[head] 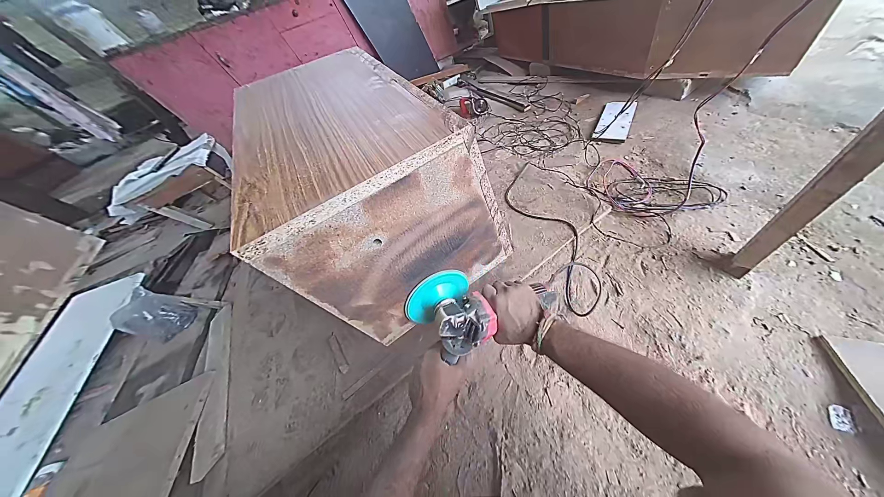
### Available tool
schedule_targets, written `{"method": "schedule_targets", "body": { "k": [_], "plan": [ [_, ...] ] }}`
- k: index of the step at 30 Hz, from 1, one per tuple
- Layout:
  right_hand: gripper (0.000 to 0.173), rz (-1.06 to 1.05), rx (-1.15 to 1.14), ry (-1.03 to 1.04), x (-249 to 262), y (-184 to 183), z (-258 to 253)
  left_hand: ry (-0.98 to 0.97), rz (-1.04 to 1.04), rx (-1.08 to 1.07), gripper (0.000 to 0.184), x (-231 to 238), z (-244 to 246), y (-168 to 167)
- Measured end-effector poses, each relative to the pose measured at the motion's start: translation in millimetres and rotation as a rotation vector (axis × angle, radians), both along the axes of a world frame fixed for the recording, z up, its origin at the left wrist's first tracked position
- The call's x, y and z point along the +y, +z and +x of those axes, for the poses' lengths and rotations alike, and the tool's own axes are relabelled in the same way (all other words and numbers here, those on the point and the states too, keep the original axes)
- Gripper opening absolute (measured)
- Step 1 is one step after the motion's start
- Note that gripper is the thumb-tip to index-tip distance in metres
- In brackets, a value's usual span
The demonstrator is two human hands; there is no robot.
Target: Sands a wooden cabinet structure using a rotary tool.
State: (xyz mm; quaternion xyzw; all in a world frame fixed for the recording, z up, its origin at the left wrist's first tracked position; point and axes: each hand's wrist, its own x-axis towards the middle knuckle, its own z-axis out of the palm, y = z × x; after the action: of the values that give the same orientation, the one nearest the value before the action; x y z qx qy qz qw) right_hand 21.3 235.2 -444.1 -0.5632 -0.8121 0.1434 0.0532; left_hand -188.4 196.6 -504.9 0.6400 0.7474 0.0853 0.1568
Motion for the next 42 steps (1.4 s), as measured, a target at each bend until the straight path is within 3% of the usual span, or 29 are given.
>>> {"method": "schedule_targets", "body": {
  "k": [6, 11, 16, 20, 24, 30, 31, 35, 37, 42],
  "plan": [
    [0.058, 0.033, -0.026, 0.014, -0.2, 25.4, -2.9, 0.033, 0.028, -0.05, 0.039, -0.1, -0.3, 11.8],
    [0.063, 0.065, -0.009, -0.097, 11.4, 19.0, 33.2, -0.007, -0.095, -0.007, 0.046, 18.4, 34.4, 29.4],
    [0.066, 0.013, -0.026, -0.178, 16.4, -2.5, 59.6, -0.061, -0.179, 0.014, 0.046, 27.0, 61.7, 24.0],
    [0.068, 0.04, 0.015, -0.238, 20.2, 6.9, 77.0, -0.066, -0.173, 0.012, 0.046, 31.6, 76.1, 52.7],
    [0.066, 0.168, 0.105, -0.268, 24.4, 45.1, 78.5, 0.006, 0.043, -0.012, 0.052, 25.4, 75.0, 98.3],
    [0.058, 0.307, 0.236, -0.258, 29.4, 120.0, 68.8, -0.051, 0.799, -0.008, 0.051, 23.0, 59.6, 138.0],
    [0.056, 0.336, 0.263, -0.26, 32.6, 123.2, 69.3, -0.075, 0.781, 0.026, 0.052, 22.9, 57.8, 149.8],
    [0.059, 0.294, 0.341, -0.228, 31.2, 111.7, 68.5, -0.106, 0.257, 0.189, 0.053, 9.2, 60.5, 191.0],
    [0.059, 0.239, 0.318, -0.213, 30.1, 97.8, 65.8, -0.115, 0.137, 0.214, 0.054, 4.0, 59.5, 185.6],
    [0.063, 0.214, 0.199, -0.086, 28.2, 57.8, 53.6, -0.112, 0.072, 0.194, 0.055, -13.3, 43.4, 140.0]
  ]
}}
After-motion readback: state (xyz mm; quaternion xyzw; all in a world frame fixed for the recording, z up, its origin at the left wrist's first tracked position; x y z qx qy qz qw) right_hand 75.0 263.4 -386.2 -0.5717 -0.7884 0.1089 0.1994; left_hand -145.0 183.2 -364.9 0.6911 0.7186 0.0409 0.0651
